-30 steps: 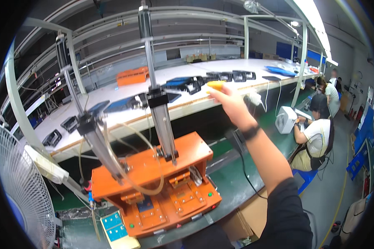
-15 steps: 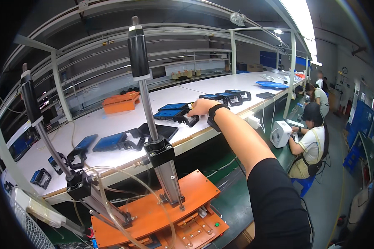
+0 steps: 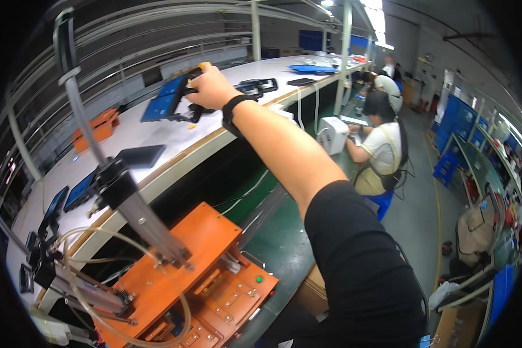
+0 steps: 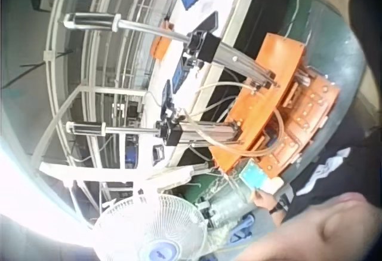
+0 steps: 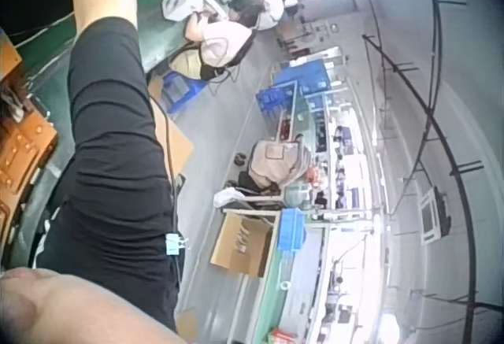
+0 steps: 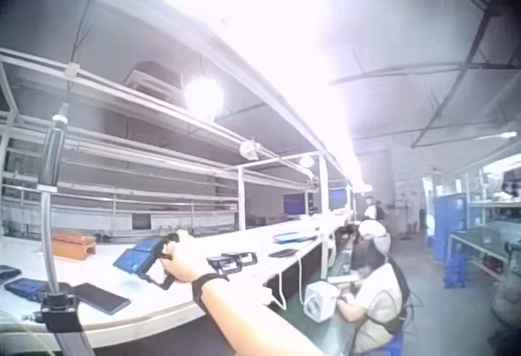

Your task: Assemble small plastic components using a pneumatic press machine and organize them into a box.

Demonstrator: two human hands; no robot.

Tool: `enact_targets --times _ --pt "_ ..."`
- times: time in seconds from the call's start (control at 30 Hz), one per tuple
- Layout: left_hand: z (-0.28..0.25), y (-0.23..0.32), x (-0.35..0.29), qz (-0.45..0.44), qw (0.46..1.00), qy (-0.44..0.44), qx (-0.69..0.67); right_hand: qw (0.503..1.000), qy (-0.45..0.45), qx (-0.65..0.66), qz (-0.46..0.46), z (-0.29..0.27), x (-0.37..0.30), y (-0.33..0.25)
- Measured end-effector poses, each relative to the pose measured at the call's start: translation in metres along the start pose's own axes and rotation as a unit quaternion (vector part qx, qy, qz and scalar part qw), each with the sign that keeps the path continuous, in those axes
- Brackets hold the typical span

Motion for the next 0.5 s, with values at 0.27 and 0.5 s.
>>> enact_targets --times 0.27,0.5 --pt "0.006 0.039 -0.003 -0.036 0.982 0.025 0.184 0.994 0.102 0.019 -0.021 -0.156 -0.140 0.013" --pt "0.051 0.020 -0.001 -0.135 0.981 -0.033 0.136 0.899 0.054 0.375 0.220 -0.158 -0.410 0.065"
Point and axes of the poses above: each hand's wrist, its own x-axis towards the middle knuckle, its own z-axis out of the palm, y = z × x, the point moved 8 cm from there along x, towards the middle knuckle, and after that the axes turned 4 degrees about -y, right-handed, at the moved point
